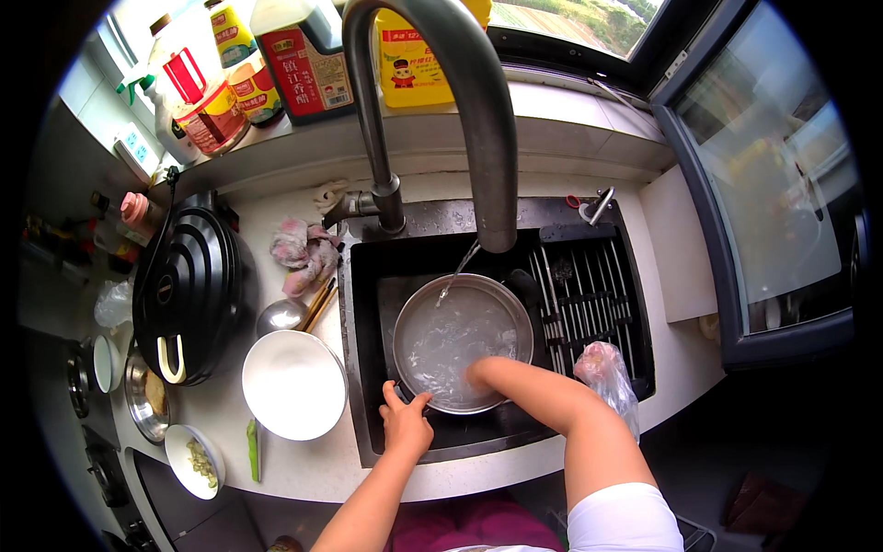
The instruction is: The person washes a metal pot in a sink using a cloth under running water, scrubbing the inside and outside surfaces.
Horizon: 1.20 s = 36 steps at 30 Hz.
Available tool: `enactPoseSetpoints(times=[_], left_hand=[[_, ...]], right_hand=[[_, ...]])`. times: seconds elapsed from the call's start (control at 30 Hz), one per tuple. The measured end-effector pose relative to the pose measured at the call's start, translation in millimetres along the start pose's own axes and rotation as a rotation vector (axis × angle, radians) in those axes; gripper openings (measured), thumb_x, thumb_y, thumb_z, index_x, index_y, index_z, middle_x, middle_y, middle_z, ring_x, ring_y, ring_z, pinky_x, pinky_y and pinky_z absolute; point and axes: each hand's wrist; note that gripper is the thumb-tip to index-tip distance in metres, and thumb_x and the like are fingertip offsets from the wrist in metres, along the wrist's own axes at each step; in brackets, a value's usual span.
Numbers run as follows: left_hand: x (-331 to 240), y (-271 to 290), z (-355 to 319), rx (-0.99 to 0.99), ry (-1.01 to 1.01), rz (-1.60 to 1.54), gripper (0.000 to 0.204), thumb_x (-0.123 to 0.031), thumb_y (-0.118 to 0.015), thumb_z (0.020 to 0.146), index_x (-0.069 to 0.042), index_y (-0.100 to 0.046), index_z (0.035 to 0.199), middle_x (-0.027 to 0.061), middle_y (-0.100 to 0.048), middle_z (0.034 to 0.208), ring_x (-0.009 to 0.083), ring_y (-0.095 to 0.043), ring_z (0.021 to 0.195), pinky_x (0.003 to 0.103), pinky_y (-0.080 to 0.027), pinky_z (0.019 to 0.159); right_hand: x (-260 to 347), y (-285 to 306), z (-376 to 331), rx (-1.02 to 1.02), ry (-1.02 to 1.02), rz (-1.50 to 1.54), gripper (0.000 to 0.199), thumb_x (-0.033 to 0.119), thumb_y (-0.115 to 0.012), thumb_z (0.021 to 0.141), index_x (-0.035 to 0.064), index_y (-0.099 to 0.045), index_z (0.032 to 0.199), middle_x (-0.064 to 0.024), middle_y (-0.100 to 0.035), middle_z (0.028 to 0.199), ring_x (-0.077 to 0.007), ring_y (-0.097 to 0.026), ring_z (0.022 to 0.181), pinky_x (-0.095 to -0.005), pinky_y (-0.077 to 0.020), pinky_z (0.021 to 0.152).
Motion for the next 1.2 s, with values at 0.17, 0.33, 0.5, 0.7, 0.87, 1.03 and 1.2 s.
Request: enactPoseSetpoints(times=[0.17, 0.33, 0.5, 0.7, 0.87, 1.03, 1.2], left_hand=[[0, 2, -1, 0.005, 0.017, -0.009, 0.045, 0.003, -0.066, 0.069, -0.023, -0.066, 0.107, 0.017, -0.016, 0.143, 0.0414, -0.044, 0.112, 0.042, -0.044, 0.094], [0, 2, 0, 0.006, 0.0, -0.009, 0.045, 0.003, -0.066, 0.069, -0.022, -0.066, 0.106, 0.0178, -0.017, 0.143, 0.042, -0.044, 0.112, 0.043, -0.044, 0.094], [-3, 1, 0, 0.015, -0.039, 0.008, 0.045, 0.003, -0.064, 0.07, -0.021, -0.065, 0.107, 0.0174, -0.017, 0.143, 0.0415, -0.044, 0.112, 0.042, -0.044, 0.095], [1, 2, -1, -0.004, -0.019, -0.011, 0.046, 0.003, -0.065, 0.068, -0.022, -0.065, 0.107, 0.0181, -0.017, 0.142, 0.0419, -0.043, 0.113, 0.042, -0.043, 0.095], [-2, 2, -1, 0.008, -0.021, -0.019, 0.046, 0.004, -0.065, 0.069, -0.021, -0.066, 0.107, 0.0178, -0.017, 0.142, 0.0415, -0.043, 0.113, 0.042, -0.043, 0.095], [-3, 4, -2, 0.01, 0.007, -0.008, 0.043, 0.003, -0.063, 0.072, -0.021, -0.066, 0.107, 0.0162, -0.016, 0.143, 0.0401, -0.043, 0.113, 0.041, -0.045, 0.094], [-1, 3, 0, 0.018, -0.006, -0.016, 0.045, 0.003, -0.065, 0.069, -0.021, -0.065, 0.107, 0.0169, -0.017, 0.142, 0.0409, -0.043, 0.113, 0.042, -0.043, 0.095]], right_hand=[[35, -19, 51, -0.288, 0.153, 0.193, 0.032, 0.011, -0.054, 0.077, 0.0069, -0.065, 0.106, -0.019, -0.064, 0.107, -0.0316, -0.062, 0.101, -0.0411, -0.0487, 0.084], [48, 35, 16, -0.413, -0.113, 0.173, 0.033, 0.012, -0.053, 0.081, 0.0098, -0.063, 0.113, -0.014, -0.063, 0.114, -0.0304, -0.06, 0.106, -0.0447, -0.0487, 0.086], [-15, 42, 16, -0.637, -0.314, 0.181, 0.036, 0.011, -0.046, 0.087, 0.0071, -0.06, 0.12, -0.0132, -0.059, 0.122, -0.0295, -0.06, 0.109, -0.042, -0.0489, 0.088], [-40, 13, 10, -0.374, -0.346, 0.201, 0.03, 0.009, -0.055, 0.08, 0.0047, -0.066, 0.107, -0.0151, -0.062, 0.115, -0.0303, -0.061, 0.106, -0.0413, -0.0495, 0.087], [-16, -11, 21, -0.124, -0.017, 0.004, 0.032, 0.011, -0.059, 0.074, 0.002, -0.067, 0.103, -0.0174, -0.064, 0.108, -0.0334, -0.061, 0.102, -0.0412, -0.0496, 0.085], [44, -14, 25, -0.261, 0.047, 0.195, 0.037, 0.012, -0.059, 0.074, 0.0051, -0.064, 0.11, -0.017, -0.061, 0.116, -0.0344, -0.059, 0.107, -0.0416, -0.0476, 0.089], [31, 15, 41, -0.329, -0.156, 0.284, 0.041, 0.012, -0.058, 0.079, 0.0085, -0.058, 0.12, -0.0126, -0.058, 0.122, -0.0306, -0.056, 0.112, -0.0434, -0.0459, 0.092]])
Point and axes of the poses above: each hand's wrist, its own z-axis towards the middle knuckle, its own y-axis out of the back of the hand, x = y × z
